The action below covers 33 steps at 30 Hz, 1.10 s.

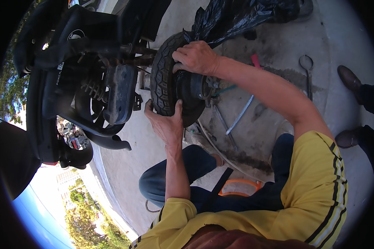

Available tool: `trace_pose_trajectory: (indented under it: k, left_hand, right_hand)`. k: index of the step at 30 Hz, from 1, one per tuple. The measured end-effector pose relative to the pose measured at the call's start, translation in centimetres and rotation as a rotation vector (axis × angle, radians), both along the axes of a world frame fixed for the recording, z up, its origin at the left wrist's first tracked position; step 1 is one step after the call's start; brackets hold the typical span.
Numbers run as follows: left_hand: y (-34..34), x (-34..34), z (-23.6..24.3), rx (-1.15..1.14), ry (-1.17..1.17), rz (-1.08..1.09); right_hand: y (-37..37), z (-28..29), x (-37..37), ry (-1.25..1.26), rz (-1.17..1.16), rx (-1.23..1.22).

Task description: The person removes a black plastic bag from a scooter tire, then uses a tire lever to pry the tire bead off the rim. They continue to work around the tire circumference, adjusting the lever and hands to separate the tire from the rim.

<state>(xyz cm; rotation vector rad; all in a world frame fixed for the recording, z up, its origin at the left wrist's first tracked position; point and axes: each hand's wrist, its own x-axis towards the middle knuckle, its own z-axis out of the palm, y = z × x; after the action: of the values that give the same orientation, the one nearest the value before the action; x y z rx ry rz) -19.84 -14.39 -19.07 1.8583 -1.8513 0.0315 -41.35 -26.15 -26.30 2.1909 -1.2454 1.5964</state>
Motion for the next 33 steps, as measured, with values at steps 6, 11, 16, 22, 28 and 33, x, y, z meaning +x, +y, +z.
trace_pose_trajectory:
  k: [6, 11, 16, 22, 28, 33]
  left_hand:
    - [-4.0, -1.7, 1.9, -0.080, -0.279, -0.073]
    - [-3.8, -1.5, 0.9, -0.060, -0.237, -0.019]
    - [-3.4, -1.9, 0.7, -0.077, -0.217, -0.004]
    - [-1.5, -0.3, -1.2, -0.156, -0.063, -0.019]
    - [-0.6, 0.3, 1.2, 0.043, -0.158, -0.050]
    - [-4.5, -1.9, 2.9, 0.004, -0.226, -0.175]
  right_hand:
    - [-0.4, 0.6, 0.0, 0.085, 0.102, -0.011]
    - [-0.2, 0.8, -2.1, 0.143, 0.212, -0.137]
    - [-0.9, 0.0, -1.6, 0.214, 0.069, -0.092]
    - [-1.1, -1.1, -1.7, 0.225, -0.081, -0.027]
    - [0.4, 0.4, -0.2, 0.331, -0.004, 0.083]
    - [0.9, 0.5, -0.1, 0.297, -0.016, 0.067]
